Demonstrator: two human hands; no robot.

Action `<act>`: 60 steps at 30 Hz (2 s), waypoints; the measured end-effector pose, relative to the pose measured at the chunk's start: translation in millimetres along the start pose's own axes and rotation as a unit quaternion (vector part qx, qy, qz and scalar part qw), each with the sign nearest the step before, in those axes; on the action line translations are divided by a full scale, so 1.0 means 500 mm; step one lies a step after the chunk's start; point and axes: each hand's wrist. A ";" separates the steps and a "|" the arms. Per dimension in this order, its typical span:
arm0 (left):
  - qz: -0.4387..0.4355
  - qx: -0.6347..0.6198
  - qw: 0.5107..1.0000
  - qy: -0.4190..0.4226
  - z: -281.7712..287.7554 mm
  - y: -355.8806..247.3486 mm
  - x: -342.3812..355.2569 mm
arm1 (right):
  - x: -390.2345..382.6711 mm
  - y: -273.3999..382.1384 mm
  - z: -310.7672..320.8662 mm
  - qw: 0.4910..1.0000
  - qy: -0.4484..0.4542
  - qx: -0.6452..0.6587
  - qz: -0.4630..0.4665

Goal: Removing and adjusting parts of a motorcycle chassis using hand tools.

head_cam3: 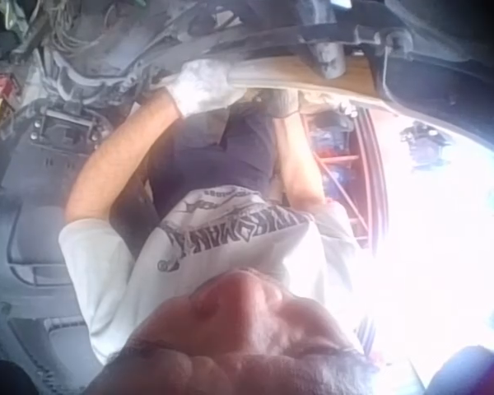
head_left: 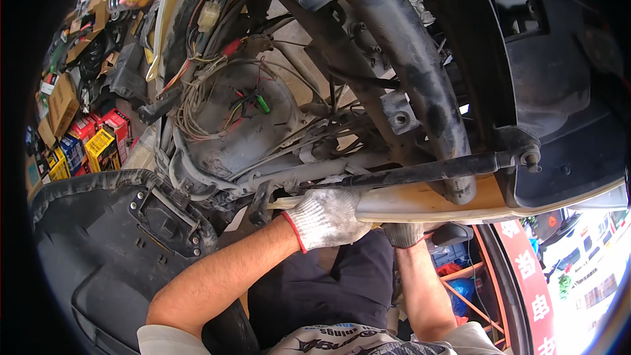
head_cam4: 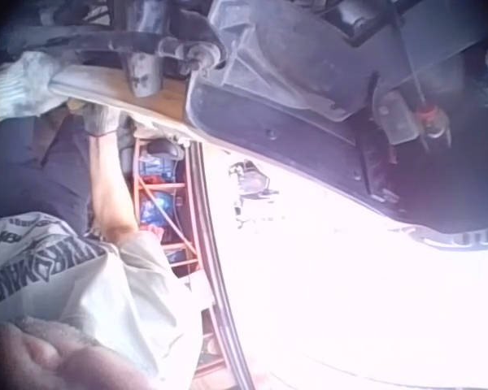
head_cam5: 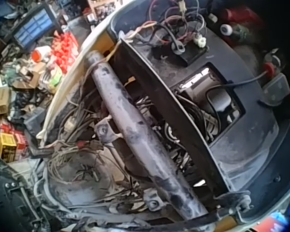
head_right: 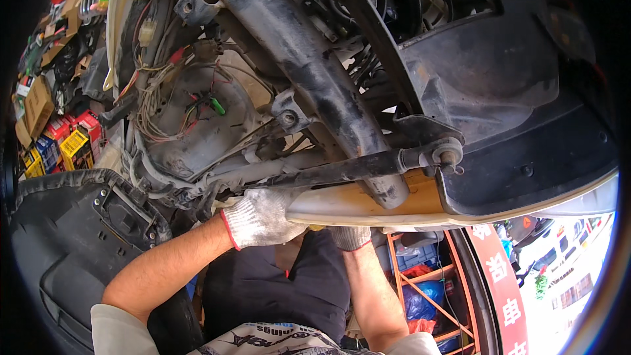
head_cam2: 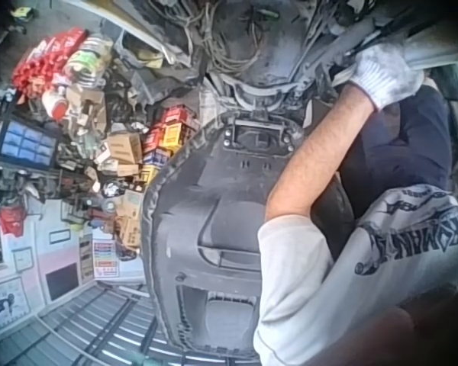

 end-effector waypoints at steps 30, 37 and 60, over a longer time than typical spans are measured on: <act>0.052 0.017 0.998 0.044 0.012 -0.022 0.010 | -0.074 0.002 0.232 0.810 -0.009 -0.584 -0.053; -0.016 -0.054 0.998 -0.012 0.010 -0.010 0.002 | 0.000 0.006 -0.004 0.999 -0.012 0.022 -0.032; -0.042 0.040 0.998 0.023 0.013 -0.008 0.013 | -0.043 -0.008 0.174 0.991 -0.114 -0.031 -0.055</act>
Point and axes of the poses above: each hand's wrist, its own x-axis towards the middle knuckle, its own z-axis out of the back of the hand, y = z × x, and after that the axes turned 14 degrees about -x, right-handed
